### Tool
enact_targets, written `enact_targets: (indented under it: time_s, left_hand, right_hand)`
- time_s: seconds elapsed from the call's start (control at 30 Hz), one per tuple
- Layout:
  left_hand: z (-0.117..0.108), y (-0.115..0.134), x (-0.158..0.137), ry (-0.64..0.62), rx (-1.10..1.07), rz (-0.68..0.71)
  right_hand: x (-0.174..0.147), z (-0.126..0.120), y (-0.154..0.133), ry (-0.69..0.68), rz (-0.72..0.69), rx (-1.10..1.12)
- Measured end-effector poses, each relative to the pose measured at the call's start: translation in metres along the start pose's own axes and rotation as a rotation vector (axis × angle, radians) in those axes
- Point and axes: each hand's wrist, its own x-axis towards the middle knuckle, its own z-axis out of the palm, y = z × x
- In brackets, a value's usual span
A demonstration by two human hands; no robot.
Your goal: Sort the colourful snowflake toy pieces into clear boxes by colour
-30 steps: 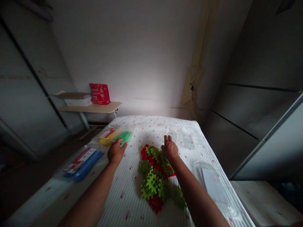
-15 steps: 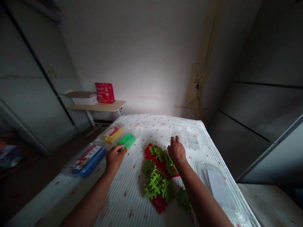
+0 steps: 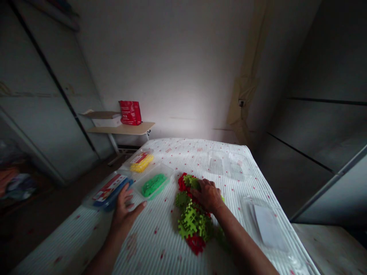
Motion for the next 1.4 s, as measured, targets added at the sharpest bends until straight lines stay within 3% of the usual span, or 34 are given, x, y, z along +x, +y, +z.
enact_targets:
  time_s: [0.13,0.27,0.37,0.57,0.73,0.87,1.03,1.2,1.4]
  left_hand:
    - [0.01,-0.006,0.003,-0.087,0.122,0.115]
    - [0.024,0.008,0.012,-0.099,0.128,0.076]
    - [0.027,0.021,0.013,-0.078,0.111,0.05]
    - [0.025,0.045,0.002,0.024,0.046,0.119]
    - [0.033,0.074,0.001,-0.009,0.028,0.229]
    - [0.036,0.093,0.004,-0.07,0.096,0.305]
    - [0.033,0.104,0.006,-0.184,0.06,0.276]
    - [0.029,0.104,0.009,-0.316,-0.107,0.196]
    - [0.038,0.105,0.009,-0.388,-0.323,0.1]
  right_hand:
    - [-0.001,0.0,-0.004,-0.032,-0.034,0.021]
    - [-0.007,-0.006,-0.015,-0.092,-0.064,0.007]
    - [-0.011,-0.015,-0.024,-0.025,-0.062,-0.034]
    - [-0.014,-0.027,-0.05,0.188,-0.49,0.249]
    - [-0.016,-0.031,-0.073,0.302,-0.702,0.447]
    - [-0.019,-0.036,-0.076,0.282,-0.665,0.502]
    - [-0.026,-0.044,-0.069,0.251,-0.631,0.57]
    - [-0.025,-0.048,-0.062,0.191,-0.626,0.706]
    - [-0.031,-0.056,-0.067,0.396,-0.468,0.414]
